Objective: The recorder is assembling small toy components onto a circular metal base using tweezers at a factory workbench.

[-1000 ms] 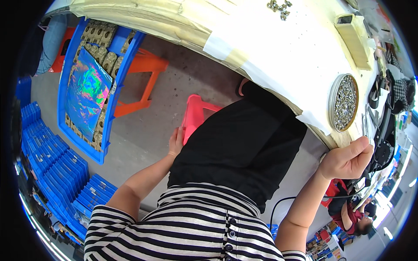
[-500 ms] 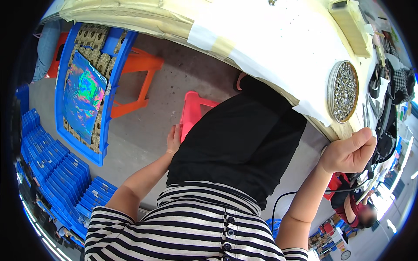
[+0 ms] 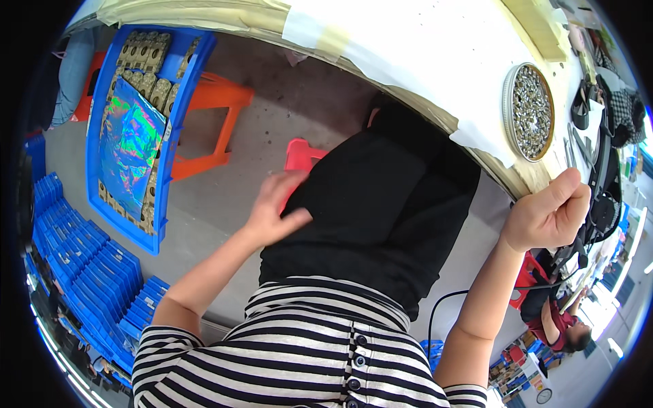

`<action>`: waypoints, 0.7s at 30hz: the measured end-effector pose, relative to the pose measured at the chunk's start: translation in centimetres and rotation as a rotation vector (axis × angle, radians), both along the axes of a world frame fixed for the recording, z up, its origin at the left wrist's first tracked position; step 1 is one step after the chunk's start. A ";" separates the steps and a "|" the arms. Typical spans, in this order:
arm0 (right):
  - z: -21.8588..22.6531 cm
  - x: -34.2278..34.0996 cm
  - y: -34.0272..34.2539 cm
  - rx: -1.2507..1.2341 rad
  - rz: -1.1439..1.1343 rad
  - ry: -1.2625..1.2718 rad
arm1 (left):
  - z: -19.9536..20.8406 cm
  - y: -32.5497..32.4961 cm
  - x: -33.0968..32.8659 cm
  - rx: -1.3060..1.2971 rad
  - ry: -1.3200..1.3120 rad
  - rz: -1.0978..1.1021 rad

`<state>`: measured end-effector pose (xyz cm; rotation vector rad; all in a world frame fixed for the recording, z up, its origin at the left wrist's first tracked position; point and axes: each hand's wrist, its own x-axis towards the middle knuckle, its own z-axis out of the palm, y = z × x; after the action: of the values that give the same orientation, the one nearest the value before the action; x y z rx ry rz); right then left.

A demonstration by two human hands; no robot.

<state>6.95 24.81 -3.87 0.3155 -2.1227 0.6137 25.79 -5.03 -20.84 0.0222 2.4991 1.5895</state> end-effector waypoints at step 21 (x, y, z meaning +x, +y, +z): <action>-0.2 -0.2 0.2 0.096 -0.024 0.040 | 2.1 11.9 -6.5 0.043 0.309 -0.312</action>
<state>6.77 24.96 -4.07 0.3520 -2.1184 0.4879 19.31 6.83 -18.75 0.6776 2.5140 1.6053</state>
